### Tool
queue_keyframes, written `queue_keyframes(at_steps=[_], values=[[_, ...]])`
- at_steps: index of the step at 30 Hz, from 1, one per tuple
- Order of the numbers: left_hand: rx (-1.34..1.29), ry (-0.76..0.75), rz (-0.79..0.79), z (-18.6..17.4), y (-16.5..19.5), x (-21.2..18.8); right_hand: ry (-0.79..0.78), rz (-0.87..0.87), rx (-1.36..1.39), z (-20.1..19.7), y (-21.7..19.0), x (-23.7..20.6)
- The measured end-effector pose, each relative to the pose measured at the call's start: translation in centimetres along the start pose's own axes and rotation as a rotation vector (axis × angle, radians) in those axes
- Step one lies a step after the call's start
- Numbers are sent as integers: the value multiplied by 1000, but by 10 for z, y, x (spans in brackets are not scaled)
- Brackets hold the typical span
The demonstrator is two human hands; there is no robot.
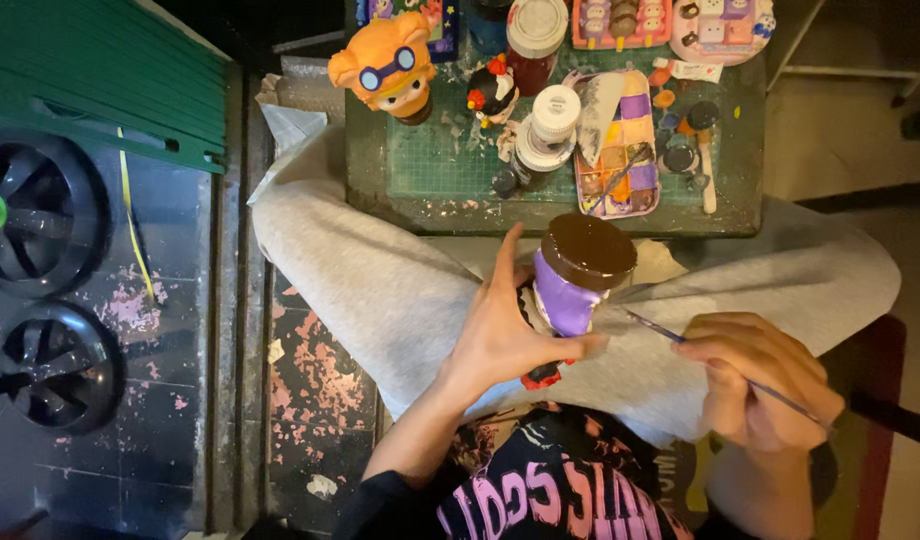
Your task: The person sits holding a decorative figurine with a brown top, purple section, and red rose details on their lap, painting its surface with a paintbrush. They rotate the figurine to reach different sides and occasionally dip the brush toward the paint palette on the table while continuing to apply paint.
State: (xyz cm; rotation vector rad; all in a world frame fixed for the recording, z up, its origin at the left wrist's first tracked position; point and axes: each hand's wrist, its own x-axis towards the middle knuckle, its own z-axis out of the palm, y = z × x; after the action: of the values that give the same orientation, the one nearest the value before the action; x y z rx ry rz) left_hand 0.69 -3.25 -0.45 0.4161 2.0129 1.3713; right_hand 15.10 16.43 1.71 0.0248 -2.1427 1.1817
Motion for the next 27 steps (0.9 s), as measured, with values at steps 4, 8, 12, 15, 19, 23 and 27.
queue_keyframes(at_steps=[4,8,12,15,19,23,27], values=[[68,12,4,0,-1,2,12,-13,-17,0,-4,-2],[63,5,16,1,-4,2,-58,61,-21,1,-9,2],[93,13,22,2,-8,2,-221,-98,0,-1,-14,13],[104,-2,20,3,-11,3,-315,-111,-141,-6,-20,19],[105,8,55,3,-13,5,-305,-148,-132,-9,-25,21],[70,-5,42,2,-10,2,-378,-146,-179,-7,-19,26],[62,-16,26,0,-5,2,-289,-289,-70,-6,-13,26]])
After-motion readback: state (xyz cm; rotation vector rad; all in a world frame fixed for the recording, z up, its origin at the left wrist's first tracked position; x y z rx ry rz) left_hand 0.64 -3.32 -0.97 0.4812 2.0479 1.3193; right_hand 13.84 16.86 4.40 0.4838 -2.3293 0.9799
